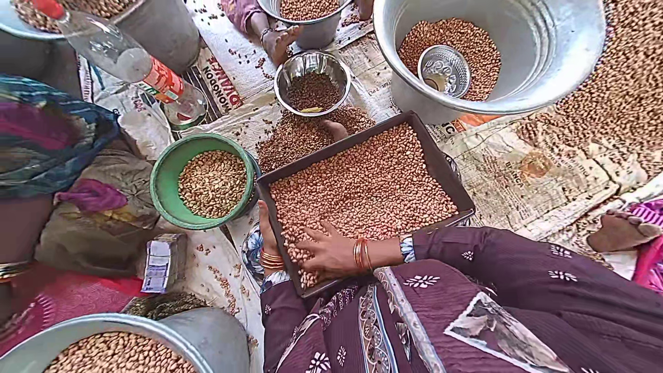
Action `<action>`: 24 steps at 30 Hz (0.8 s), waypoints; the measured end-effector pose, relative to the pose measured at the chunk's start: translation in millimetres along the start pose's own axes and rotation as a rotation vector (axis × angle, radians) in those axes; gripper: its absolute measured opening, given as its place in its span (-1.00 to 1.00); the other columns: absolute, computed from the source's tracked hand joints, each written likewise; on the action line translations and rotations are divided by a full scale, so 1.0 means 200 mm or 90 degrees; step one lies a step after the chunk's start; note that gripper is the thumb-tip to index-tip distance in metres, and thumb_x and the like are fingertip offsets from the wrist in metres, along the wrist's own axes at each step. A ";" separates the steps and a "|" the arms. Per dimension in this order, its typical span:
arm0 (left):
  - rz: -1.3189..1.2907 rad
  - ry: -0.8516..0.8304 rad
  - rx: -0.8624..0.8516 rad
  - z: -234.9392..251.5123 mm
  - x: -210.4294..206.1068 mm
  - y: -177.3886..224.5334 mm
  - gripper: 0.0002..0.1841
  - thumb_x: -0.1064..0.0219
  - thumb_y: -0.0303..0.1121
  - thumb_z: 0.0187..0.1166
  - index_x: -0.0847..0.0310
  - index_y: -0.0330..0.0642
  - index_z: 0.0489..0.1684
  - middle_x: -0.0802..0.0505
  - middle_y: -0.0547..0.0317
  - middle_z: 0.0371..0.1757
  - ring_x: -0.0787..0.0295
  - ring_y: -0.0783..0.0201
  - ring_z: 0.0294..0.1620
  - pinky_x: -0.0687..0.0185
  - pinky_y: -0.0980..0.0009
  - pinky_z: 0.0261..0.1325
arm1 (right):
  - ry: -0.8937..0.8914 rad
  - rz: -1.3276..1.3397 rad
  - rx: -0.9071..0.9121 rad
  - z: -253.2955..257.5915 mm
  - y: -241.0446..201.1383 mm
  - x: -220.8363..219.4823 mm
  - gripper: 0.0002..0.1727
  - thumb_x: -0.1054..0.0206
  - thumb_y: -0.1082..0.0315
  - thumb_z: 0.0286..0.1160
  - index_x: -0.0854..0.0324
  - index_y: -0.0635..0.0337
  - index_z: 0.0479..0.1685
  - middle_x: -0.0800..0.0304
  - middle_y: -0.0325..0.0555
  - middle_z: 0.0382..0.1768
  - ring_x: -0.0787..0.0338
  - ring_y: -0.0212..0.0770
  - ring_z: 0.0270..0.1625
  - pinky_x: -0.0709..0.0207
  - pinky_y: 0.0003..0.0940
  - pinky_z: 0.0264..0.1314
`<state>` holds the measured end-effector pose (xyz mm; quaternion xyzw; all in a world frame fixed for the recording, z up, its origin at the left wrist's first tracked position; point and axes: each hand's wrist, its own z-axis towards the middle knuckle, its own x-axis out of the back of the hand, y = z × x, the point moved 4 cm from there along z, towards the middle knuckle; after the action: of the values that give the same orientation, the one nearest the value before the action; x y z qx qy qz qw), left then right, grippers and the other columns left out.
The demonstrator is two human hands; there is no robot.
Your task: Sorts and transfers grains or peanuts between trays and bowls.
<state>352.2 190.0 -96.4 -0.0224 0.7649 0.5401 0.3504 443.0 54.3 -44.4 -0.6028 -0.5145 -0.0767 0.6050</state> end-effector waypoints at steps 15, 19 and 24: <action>0.157 0.091 0.020 0.00 0.03 -0.02 -0.61 -0.06 0.02 0.80 -0.57 0.00 0.30 -0.89 0.40 -0.05 -0.84 0.59 -0.04 -0.80 0.54 0.03 | 0.152 -0.049 -0.457 -0.92 0.79 0.27 0.33 -0.87 0.04 -0.22 -0.18 -0.32 0.87 0.21 0.56 0.84 0.05 0.83 0.72 0.23 0.78 0.59; 0.152 0.095 0.022 -0.01 0.03 -0.01 -0.58 -0.11 0.05 0.78 -0.55 0.00 0.37 -0.89 0.37 -0.01 -0.84 0.57 -0.01 -0.81 0.52 0.03 | 0.080 0.053 -0.398 -0.48 0.68 0.25 0.31 -0.76 -0.22 -0.02 0.00 -0.52 0.91 0.19 0.56 0.83 0.17 0.83 0.75 0.05 0.90 0.41; 0.104 0.050 0.016 -0.02 -0.03 0.02 -0.54 0.04 0.09 0.83 -0.52 0.03 0.40 -0.91 0.38 0.03 -0.86 0.56 0.04 -0.83 0.48 0.08 | -0.013 -0.011 -0.141 -0.17 0.41 0.12 -0.11 -0.66 -0.14 0.20 -0.49 -0.31 0.70 -0.09 0.47 0.80 0.10 0.67 0.82 0.42 0.86 0.57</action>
<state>352.4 185.9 -89.8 0.0232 0.7838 0.5562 0.2751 531.3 61.3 -72.0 -0.6620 -0.5142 -0.1325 0.5290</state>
